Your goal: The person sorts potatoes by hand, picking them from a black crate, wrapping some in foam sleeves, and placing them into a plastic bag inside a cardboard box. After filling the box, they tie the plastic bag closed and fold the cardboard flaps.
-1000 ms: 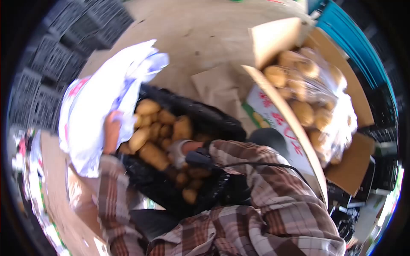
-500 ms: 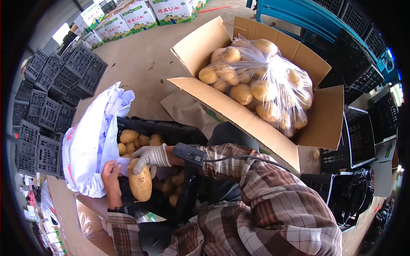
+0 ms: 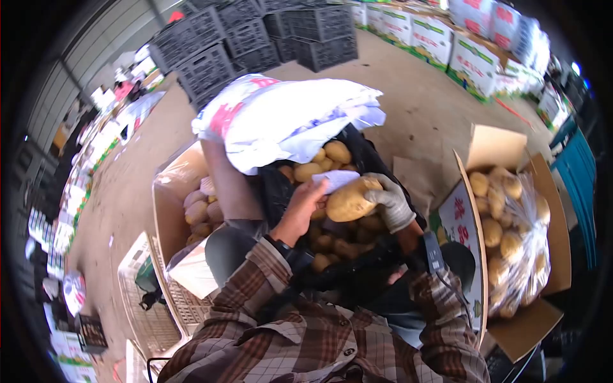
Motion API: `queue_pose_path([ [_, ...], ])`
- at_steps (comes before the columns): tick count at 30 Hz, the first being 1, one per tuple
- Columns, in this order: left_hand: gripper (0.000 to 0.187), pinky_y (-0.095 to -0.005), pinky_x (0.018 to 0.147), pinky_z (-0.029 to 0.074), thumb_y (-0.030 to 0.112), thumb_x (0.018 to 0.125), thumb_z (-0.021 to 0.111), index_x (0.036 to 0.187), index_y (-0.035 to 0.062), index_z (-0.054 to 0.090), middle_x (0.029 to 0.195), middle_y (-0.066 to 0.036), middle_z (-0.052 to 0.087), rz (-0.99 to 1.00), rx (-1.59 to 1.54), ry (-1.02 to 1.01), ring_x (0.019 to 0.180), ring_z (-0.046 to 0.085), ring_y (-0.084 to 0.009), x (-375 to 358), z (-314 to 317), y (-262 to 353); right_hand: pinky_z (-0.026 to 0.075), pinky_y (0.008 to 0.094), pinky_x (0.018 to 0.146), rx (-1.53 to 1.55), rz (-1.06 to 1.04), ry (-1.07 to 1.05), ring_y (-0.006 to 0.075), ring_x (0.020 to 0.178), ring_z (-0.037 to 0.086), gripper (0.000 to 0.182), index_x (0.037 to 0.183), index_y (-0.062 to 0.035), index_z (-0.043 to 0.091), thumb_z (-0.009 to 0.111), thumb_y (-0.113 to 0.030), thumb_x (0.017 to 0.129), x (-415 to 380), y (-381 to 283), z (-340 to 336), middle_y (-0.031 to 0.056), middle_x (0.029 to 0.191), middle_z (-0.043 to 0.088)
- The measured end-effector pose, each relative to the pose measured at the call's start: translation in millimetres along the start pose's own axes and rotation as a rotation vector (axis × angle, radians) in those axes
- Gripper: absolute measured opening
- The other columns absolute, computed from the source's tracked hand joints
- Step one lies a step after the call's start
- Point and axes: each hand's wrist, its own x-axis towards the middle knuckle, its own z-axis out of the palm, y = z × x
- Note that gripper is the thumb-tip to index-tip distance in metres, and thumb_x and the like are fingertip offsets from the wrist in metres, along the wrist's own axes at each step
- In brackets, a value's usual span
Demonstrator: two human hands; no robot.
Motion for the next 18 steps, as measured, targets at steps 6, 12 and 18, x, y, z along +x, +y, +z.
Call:
queue_pose_path([
  [6, 0.053, -0.0319, 0.091, 0.044, 0.019, 0.083, 0.063, 0.128, 0.0011, 0.040, 0.118, -0.009, 0.053, 0.079, -0.190, -0.255, 0.103, 0.055, -0.0176, -15, -12, -18, 0.048, 0.0354, 0.084, 0.145, 0.011, 0.005, 0.0215, 0.093, 0.058, 0.049, 0.115, 0.0017, 0.051, 0.065, -0.029, 0.080, 5, 26, 15, 0.0126, 0.105, 0.058],
  [12, 0.053, -0.0365, 0.069, 0.053, 0.038, 0.087, 0.053, 0.127, 0.0058, 0.040, 0.108, -0.014, 0.056, -0.246, -1.037, -0.525, 0.089, 0.059, -0.0253, -33, -23, -57, 0.048, 0.0369, 0.085, -0.162, 0.376, 0.081, 0.0230, 0.095, 0.058, 0.051, 0.115, -0.0041, 0.052, 0.057, -0.045, 0.084, 43, 53, -32, 0.0117, 0.108, 0.058],
  [18, 0.050, -0.0232, 0.036, 0.040, 0.044, 0.087, 0.049, 0.124, 0.0111, 0.041, 0.095, -0.014, 0.058, -0.255, -1.021, -0.386, 0.060, 0.058, -0.0238, -51, -19, -37, 0.037, 0.0469, 0.098, -0.383, -0.019, -0.366, 0.0280, 0.114, 0.048, 0.053, 0.120, -0.0034, 0.047, 0.045, -0.046, 0.087, 29, 56, 9, 0.0121, 0.123, 0.050],
])
